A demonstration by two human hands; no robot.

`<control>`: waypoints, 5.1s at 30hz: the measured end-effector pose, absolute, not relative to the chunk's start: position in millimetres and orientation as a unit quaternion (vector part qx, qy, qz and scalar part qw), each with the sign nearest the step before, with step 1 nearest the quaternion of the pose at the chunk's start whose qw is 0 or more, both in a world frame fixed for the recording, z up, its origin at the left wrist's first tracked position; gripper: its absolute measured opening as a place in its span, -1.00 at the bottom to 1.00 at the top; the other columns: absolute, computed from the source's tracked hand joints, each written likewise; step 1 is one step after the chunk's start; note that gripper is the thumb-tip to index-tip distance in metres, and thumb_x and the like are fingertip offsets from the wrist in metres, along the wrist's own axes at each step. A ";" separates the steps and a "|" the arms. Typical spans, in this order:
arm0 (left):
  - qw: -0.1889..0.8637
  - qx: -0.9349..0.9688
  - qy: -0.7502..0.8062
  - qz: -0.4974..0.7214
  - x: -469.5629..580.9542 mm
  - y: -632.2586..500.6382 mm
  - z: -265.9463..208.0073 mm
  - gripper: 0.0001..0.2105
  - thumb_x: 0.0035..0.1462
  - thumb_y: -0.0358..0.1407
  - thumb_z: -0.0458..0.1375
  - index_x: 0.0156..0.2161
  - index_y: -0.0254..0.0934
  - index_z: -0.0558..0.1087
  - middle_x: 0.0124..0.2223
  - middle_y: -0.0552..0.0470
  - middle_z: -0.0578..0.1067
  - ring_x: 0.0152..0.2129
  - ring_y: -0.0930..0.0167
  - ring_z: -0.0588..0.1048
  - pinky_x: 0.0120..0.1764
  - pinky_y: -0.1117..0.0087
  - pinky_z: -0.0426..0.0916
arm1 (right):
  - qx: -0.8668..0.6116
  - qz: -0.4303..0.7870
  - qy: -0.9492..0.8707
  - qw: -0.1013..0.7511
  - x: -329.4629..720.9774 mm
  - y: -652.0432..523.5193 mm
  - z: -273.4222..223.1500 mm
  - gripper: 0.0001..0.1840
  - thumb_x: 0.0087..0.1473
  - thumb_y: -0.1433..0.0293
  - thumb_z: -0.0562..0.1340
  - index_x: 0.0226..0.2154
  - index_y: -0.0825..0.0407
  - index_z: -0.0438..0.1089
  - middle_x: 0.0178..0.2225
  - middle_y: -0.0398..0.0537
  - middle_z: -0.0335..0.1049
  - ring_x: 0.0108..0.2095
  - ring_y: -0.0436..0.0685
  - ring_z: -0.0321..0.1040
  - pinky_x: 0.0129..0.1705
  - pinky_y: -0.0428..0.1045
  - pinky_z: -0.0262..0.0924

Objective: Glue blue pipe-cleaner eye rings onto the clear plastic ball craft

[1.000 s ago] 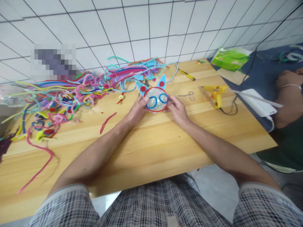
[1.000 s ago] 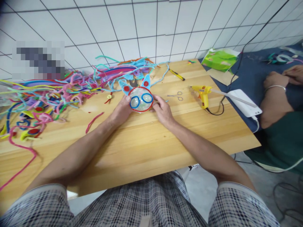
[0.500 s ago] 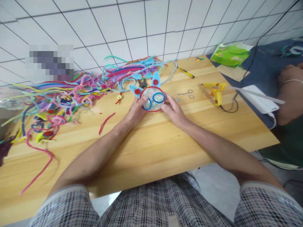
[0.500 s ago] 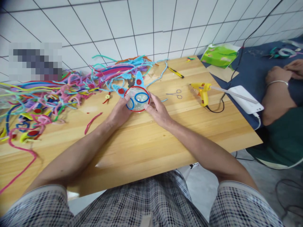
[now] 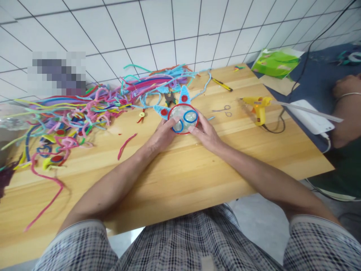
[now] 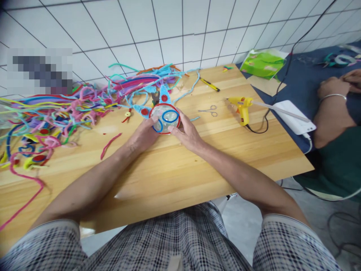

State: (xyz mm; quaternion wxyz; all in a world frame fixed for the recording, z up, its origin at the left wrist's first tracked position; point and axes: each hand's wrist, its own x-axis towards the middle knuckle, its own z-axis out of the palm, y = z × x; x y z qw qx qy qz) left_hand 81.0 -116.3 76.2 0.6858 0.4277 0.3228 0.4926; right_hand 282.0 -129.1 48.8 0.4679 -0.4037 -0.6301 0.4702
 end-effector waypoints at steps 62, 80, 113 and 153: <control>0.681 0.452 0.300 0.493 75.8 -110.4 66.9 -0.39 0.06 0.15 0.62 0.07 -0.22 0.71 0.11 -0.19 0.81 0.30 -0.11 0.68 0.42 -0.13 0.56 | -0.406 0.452 -0.644 0.465 284.2 -122.2 43.8 0.13 0.22 -0.45 0.38 0.56 -0.17 0.38 0.52 0.14 0.48 0.50 0.53 0.44 0.62 0.46 0.29; 0.648 0.478 0.323 0.496 77.6 -112.1 72.2 -0.26 0.04 0.17 0.61 0.23 -0.16 0.65 0.08 -0.16 0.81 0.26 -0.09 0.71 0.35 -0.11 0.59 | -0.399 0.470 -0.625 0.478 281.0 -125.2 49.3 0.12 0.17 -0.48 0.40 0.50 -0.18 0.44 0.45 0.07 0.57 0.45 0.49 0.50 0.57 0.40 0.39; 0.534 0.459 0.395 0.589 88.4 -123.6 59.6 -0.16 -0.08 0.13 0.67 0.23 -0.05 0.47 0.10 -0.03 0.69 0.20 0.06 0.66 0.30 0.06 0.53 | -0.438 0.386 -0.645 0.494 270.5 -139.0 43.0 -0.01 0.32 -0.41 0.32 0.52 -0.21 0.35 0.50 0.18 0.46 0.52 0.53 0.39 0.60 0.53 0.34; 0.461 0.543 0.441 0.546 77.3 -106.9 34.7 -0.11 -0.15 0.21 0.67 0.17 -0.16 0.45 0.14 -0.12 0.69 0.11 0.07 0.70 0.19 0.05 0.63 | -0.325 0.006 -0.775 0.542 284.3 -132.1 40.6 -0.54 0.49 0.42 0.30 0.33 -0.21 0.59 0.14 0.12 0.55 0.14 0.31 0.62 0.10 0.24 0.69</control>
